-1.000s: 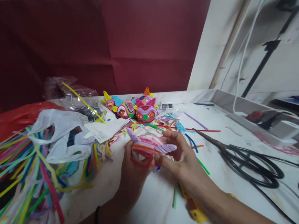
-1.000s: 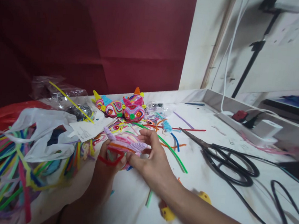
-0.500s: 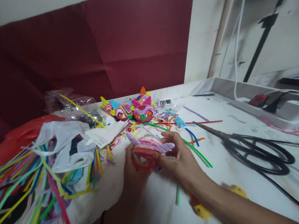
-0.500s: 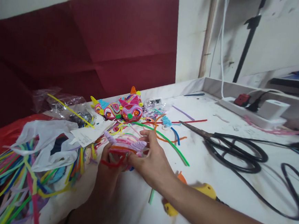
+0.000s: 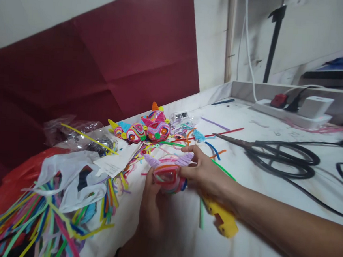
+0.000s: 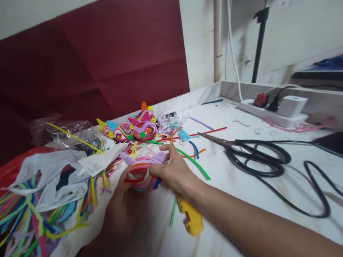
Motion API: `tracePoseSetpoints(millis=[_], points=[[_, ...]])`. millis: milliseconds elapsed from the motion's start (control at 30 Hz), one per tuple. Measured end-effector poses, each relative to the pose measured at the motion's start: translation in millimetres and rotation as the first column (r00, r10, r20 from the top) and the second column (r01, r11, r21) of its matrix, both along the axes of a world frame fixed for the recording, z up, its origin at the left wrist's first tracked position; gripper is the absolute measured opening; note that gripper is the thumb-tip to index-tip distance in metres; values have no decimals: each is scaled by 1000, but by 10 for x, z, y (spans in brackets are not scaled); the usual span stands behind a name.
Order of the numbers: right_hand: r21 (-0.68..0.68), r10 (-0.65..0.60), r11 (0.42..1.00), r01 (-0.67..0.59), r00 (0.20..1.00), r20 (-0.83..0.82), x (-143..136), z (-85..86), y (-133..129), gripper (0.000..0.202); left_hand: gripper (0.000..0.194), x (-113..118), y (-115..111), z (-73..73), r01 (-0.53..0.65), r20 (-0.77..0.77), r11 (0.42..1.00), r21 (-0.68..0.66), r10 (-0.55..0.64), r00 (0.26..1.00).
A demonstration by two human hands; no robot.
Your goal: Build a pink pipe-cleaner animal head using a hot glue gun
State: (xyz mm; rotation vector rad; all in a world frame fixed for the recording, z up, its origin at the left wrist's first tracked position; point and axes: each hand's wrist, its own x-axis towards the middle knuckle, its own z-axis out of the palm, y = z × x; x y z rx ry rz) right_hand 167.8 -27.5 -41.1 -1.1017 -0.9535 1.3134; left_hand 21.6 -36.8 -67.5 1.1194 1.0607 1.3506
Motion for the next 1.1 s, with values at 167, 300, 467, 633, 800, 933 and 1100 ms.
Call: tracePoseSetpoints(millis=[167,300,467,633,800,933,1100], points=[[-18,2,1000,-1,1000,30,41,26,27,56,55,-13,20,-17,32,188,996,-87,-15,982],[-20,-6,1000,7,999,49,60,37,45,56,54,-31,4,-9,96,189,992,-78,-80,979],[8,15,1000,-16,1000,24,79,56,49,57,56,-13,-18,27,100,183,993,-67,-87,979],[10,6,1000,-7,998,60,81,22,74,59,56,-4,-11,25,117,161,992,-37,-110,981],[26,4,1000,-6,998,55,68,26,70,60,54,1,-37,40,126,64,992,17,-127,990],[41,-10,999,7,996,84,58,22,72,62,59,-14,-12,3,84,22,996,8,-84,996],[73,12,997,-15,999,44,38,-4,86,60,55,-6,33,-21,54,8,998,21,-54,999]])
